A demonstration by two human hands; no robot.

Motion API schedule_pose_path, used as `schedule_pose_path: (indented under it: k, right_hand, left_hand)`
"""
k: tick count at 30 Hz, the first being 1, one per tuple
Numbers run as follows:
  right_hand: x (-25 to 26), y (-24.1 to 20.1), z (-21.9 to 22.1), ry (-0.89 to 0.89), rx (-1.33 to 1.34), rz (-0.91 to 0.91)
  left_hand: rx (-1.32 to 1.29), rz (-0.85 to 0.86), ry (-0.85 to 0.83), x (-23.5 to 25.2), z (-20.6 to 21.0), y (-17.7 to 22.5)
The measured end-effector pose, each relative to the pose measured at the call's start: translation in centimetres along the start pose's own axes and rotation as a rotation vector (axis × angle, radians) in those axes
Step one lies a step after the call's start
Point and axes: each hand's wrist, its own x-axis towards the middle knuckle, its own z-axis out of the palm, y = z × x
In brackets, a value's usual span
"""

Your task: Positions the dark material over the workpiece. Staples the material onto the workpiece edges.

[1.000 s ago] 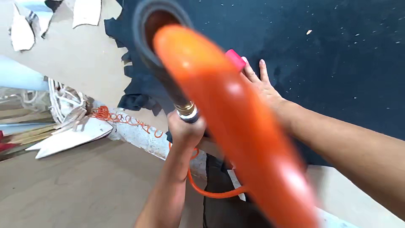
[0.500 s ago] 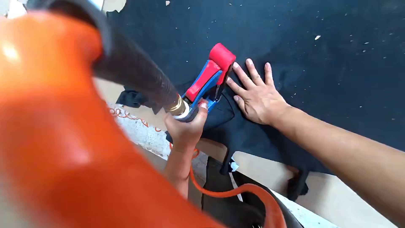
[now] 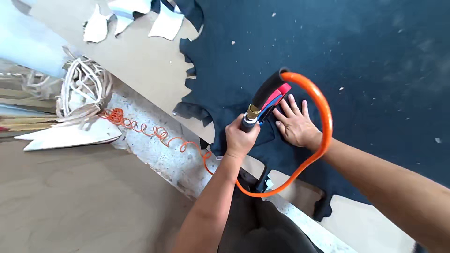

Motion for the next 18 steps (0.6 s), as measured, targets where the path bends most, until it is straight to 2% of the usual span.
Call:
schedule_pose_path:
  k: [5, 8, 10, 12, 15, 18]
  right_hand:
    - [0.3, 0.1, 0.4, 0.016, -0.04, 0.011]
    - [-0.2, -1.6, -0.8, -0.073, -0.027, 0.099]
    - [-1.0, -3.5, -0.6, -0.041, 0.047, 0.227]
    - [-2.7, -6.3, 0.9, 0.079, 0.09, 0.325]
    - [-5.7, -11.1, 3.1, 0.182, 0.065, 0.264]
    - [-4.2, -15.5, 5.2, 0.245, 0.082, 0.178]
  left_hand:
    - [0.028, 0.026, 0.007, 0.6, 0.1, 0.3]
    - [-0.03, -0.093, -0.036, -0.5, -2.7, 0.5]
    - [-0.057, -0.216, -0.057, -1.0, -8.1, 0.7]
    - [0.029, -0.292, -0.035, -1.0, -15.2, 0.0]
    - [0.342, -0.204, 0.075, 2.1, -24.7, -2.7]
    - [0.673, -0.136, 0.01, 8.7, -31.6, -6.6]
